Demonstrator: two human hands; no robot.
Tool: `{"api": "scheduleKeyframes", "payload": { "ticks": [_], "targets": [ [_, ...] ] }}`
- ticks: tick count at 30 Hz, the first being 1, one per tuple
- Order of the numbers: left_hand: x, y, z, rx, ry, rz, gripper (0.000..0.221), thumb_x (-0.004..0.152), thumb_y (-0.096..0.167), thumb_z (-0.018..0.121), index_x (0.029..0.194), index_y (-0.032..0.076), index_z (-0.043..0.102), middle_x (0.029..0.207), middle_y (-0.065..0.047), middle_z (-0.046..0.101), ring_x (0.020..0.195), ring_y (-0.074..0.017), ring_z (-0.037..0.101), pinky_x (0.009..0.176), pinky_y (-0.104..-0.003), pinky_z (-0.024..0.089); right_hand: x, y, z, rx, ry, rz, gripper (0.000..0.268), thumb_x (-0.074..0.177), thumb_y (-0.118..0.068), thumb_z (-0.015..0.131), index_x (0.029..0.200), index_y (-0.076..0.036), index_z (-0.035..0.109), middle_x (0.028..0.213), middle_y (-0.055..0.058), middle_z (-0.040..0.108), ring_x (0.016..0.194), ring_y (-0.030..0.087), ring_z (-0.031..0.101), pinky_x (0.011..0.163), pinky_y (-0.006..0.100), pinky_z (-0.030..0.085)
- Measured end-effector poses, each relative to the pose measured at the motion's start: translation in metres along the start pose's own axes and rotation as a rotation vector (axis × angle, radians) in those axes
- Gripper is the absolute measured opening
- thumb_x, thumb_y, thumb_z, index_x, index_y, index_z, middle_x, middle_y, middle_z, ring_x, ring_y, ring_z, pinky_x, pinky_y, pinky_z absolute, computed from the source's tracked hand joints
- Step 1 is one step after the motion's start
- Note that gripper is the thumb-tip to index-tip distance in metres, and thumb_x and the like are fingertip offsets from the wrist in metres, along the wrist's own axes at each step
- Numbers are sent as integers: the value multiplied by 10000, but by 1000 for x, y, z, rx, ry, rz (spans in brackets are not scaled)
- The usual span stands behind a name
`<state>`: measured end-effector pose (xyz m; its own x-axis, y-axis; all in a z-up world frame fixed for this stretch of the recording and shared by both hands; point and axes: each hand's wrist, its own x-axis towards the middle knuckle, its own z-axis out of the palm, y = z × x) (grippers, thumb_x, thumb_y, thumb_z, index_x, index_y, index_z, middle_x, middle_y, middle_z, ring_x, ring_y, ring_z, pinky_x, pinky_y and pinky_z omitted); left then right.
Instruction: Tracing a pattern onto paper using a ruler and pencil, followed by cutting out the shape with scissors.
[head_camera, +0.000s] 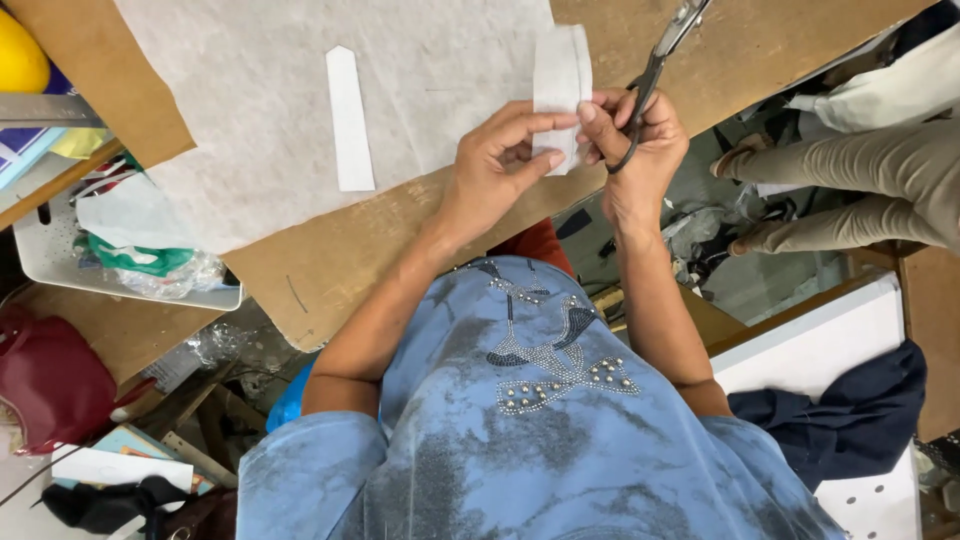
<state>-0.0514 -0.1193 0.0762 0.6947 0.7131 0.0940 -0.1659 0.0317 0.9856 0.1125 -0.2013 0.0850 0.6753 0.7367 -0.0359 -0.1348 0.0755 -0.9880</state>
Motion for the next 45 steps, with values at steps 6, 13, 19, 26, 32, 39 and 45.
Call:
{"api": "scheduleKeyframes", "payload": {
  "ticks": [6, 13, 19, 26, 32, 39, 45],
  "targets": [
    [4, 1, -34, 182, 120, -45, 663, 1028, -126, 696, 1529, 304, 633, 1622, -9, 630, 1653, -268, 424, 811, -229, 499, -19, 17, -24, -116, -115, -143, 291, 1021, -115, 798, 892, -153, 540, 967, 154, 774, 618, 111, 622, 512, 237, 503],
    [-4, -19, -71, 325, 46, 44, 724, 1000, -121, 648, 1607, 255, 529, 1655, -20, 572, 1614, -280, 483, 1407, -441, 342, -75, 62, -44, -224, -243, 117, 267, 1044, -189, 759, 846, -142, 586, 663, 19, 648, 468, 71, 567, 417, 196, 461],
    [-9, -52, -71, 415, 140, 12, 661, 1081, -94, 613, 1596, 309, 521, 1648, -59, 561, 1606, -324, 438, 1191, -407, 618, -92, 64, -27, -201, -301, 304, 339, 1028, -219, 760, 780, -142, 543, 592, 9, 606, 417, 79, 549, 383, 207, 447],
    [22, -41, -80, 195, 467, -83, 184, 1004, 102, 822, 1162, 196, 803, 1148, 66, 731, 620, -35, 294, 598, -149, 327, -84, 39, -9, -98, -424, 379, 357, 1032, -373, 703, 809, -117, 593, 561, 20, 565, 434, 91, 485, 437, 225, 428],
    [33, -26, -84, 98, 333, -53, 582, 948, -80, 828, 1434, 215, 702, 1352, 47, 611, 1042, -78, 562, 854, -200, 493, -83, 34, -3, -64, -509, 362, 451, 1055, -404, 653, 725, -111, 558, 635, 19, 528, 478, 120, 528, 440, 239, 418],
    [29, -26, -82, 65, 303, 26, 727, 926, -173, 788, 1517, 223, 637, 1483, 25, 627, 1249, -94, 588, 834, -185, 470, -90, 34, -13, -184, -517, 383, 378, 1006, -417, 727, 807, -132, 578, 558, 1, 580, 468, 73, 507, 506, 216, 434],
    [15, -32, -78, 178, 247, 81, 844, 938, -195, 681, 1644, 226, 491, 1712, 2, 518, 1700, -302, 334, 1480, -545, 161, -97, 50, -25, -240, -501, 436, 395, 989, -435, 737, 780, -134, 591, 548, 4, 575, 459, 81, 523, 458, 224, 443]
  ]
}}
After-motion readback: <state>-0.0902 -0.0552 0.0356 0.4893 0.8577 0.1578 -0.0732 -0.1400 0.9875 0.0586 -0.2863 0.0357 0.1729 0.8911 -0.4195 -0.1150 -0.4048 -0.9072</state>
